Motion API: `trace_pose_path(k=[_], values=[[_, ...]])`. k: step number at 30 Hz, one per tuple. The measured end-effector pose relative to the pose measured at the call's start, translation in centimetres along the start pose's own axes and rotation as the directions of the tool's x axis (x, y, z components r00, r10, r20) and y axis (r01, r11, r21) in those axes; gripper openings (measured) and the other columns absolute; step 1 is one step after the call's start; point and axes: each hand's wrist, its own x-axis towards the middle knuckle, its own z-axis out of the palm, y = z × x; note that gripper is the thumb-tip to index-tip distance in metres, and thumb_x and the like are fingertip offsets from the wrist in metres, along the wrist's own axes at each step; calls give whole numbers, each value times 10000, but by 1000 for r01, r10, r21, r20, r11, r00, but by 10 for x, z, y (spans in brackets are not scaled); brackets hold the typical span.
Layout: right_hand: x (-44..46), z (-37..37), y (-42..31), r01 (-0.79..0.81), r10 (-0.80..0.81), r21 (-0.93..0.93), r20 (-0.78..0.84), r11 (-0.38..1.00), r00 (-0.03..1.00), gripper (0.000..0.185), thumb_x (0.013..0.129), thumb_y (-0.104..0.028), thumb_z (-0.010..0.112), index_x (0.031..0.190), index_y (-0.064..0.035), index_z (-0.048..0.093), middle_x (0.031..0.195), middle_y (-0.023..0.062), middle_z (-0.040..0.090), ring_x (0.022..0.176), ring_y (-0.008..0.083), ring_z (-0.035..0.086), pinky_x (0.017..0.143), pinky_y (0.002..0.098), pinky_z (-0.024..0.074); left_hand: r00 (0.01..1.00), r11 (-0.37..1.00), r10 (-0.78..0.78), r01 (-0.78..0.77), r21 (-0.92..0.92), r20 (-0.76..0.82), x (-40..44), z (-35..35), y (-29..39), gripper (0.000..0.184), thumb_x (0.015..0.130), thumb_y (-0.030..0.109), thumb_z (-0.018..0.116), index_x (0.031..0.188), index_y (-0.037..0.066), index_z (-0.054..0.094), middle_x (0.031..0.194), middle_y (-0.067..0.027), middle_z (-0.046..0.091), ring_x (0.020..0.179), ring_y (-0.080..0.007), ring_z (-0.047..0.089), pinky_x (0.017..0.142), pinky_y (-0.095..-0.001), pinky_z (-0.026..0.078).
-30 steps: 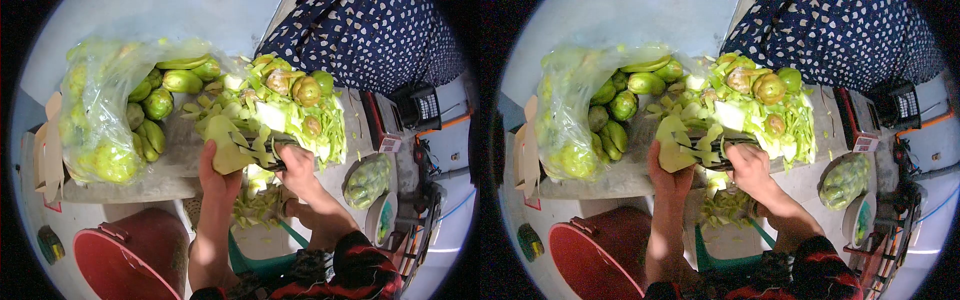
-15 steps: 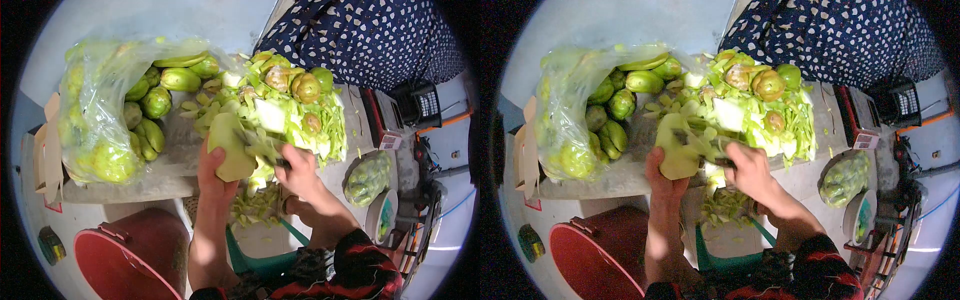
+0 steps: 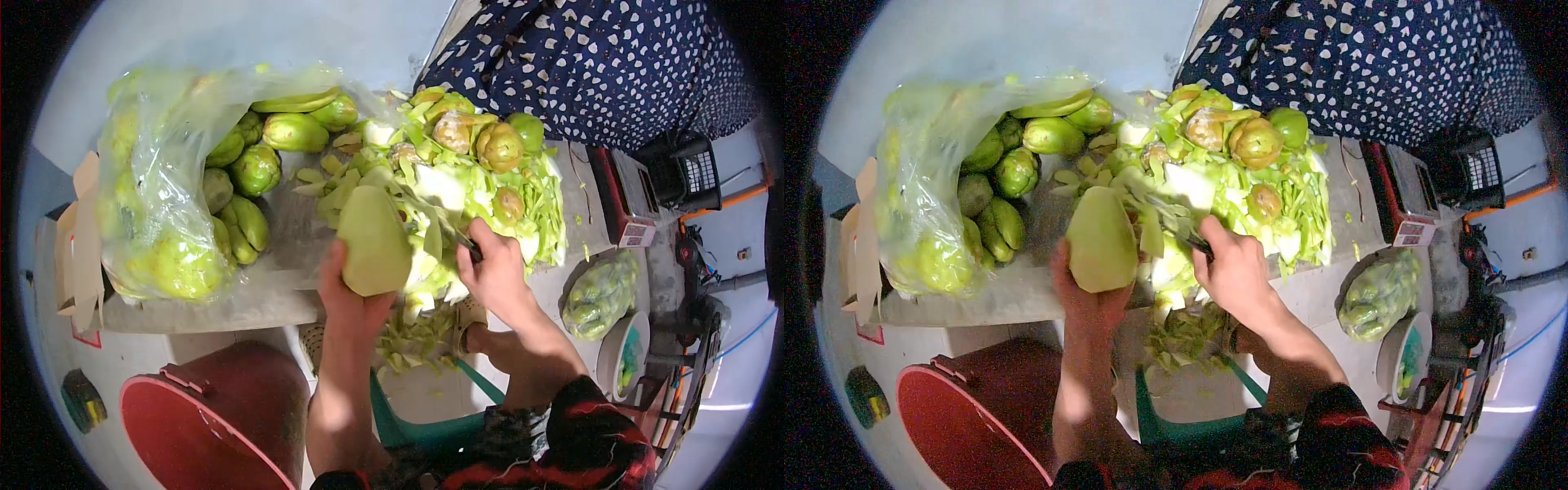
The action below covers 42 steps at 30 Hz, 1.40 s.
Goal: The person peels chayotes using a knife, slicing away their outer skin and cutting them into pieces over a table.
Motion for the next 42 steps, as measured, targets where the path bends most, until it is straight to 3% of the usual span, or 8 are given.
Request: trace_pose_path(k=[3, 5, 9, 17, 27, 29, 35, 42], values=[[-2, 2, -2, 65, -64, 38, -24, 997, 998, 254, 728, -40, 651, 933, -49, 502, 722, 192, 611, 665, 408, 617, 574, 459, 488, 992, 982, -26, 2, -190, -125, 9, 0, 3, 659, 901, 523, 464, 1369, 60, 453, 1278, -141, 559, 1129, -285, 575, 927, -482, 489], [-4, 1, 0, 341, -344, -47, -117, 939, 932, 270, 695, -58, 653, 937, -44, 536, 683, 141, 561, 598, 349, 592, 520, 425, 470, 964, 990, 19, -55, -128, -266, 13, 1, 4, 660, 910, 562, 443, 1338, 61, 486, 1268, -161, 569, 1128, -296, 576, 927, -470, 491], [0, 6, -3, 622, -649, -186, -209, 761, 732, 232, 706, -85, 606, 917, 9, 575, 624, 48, 419, 510, 194, 482, 443, 321, 383, 994, 995, 54, -62, -77, -100, 13, -3, 6, 606, 930, 508, 469, 1319, 44, 486, 1237, -145, 584, 1132, -264, 571, 976, -422, 462], [-3, 10, -12, 656, -700, -253, -176, 711, 692, 163, 730, -45, 630, 881, 7, 593, 629, 35, 436, 527, 167, 483, 439, 305, 351, 996, 983, -35, 20, -184, -80, 10, 7, 5, 628, 866, 553, 512, 1172, 7, 560, 1000, -164, 654, 876, -278, 657, 795, -401, 552], [-5, 17, -5, 519, -552, -212, -144, 828, 821, 277, 650, -53, 669, 906, -20, 567, 665, 74, 488, 569, 247, 538, 472, 372, 409, 999, 963, -36, 26, -269, -32, 11, 8, -2, 589, 881, 530, 521, 1188, 29, 559, 1053, -155, 644, 933, -265, 650, 819, -388, 545], [0, 21, 11, 348, -370, -159, -138, 924, 919, 388, 579, -66, 712, 928, -43, 545, 708, 114, 537, 627, 336, 577, 524, 438, 455, 932, 966, 44, -132, -224, -360, 12, 17, -7, 570, 886, 513, 530, 1198, 37, 557, 1058, -146, 648, 939, -255, 650, 824, -387, 546], [-3, 7, -7, 625, -661, -217, -188, 750, 727, 224, 720, -64, 599, 932, 5, 577, 630, 50, 462, 524, 177, 512, 440, 311, 395, 991, 991, -41, 23, -131, -130, 11, -1, 0, 620, 876, 554, 515, 1256, 65, 539, 1148, -116, 622, 1042, -267, 603, 914, -431, 502], [-7, 8, -13, 625, -657, -210, -162, 752, 736, 187, 694, -66, 614, 868, -11, 572, 624, 59, 444, 517, 203, 500, 452, 342, 390, 999, 959, -41, 34, -280, -22, 12, 0, -5, 621, 873, 556, 518, 1255, 67, 540, 1142, -120, 625, 1053, -286, 599, 922, -436, 498]])
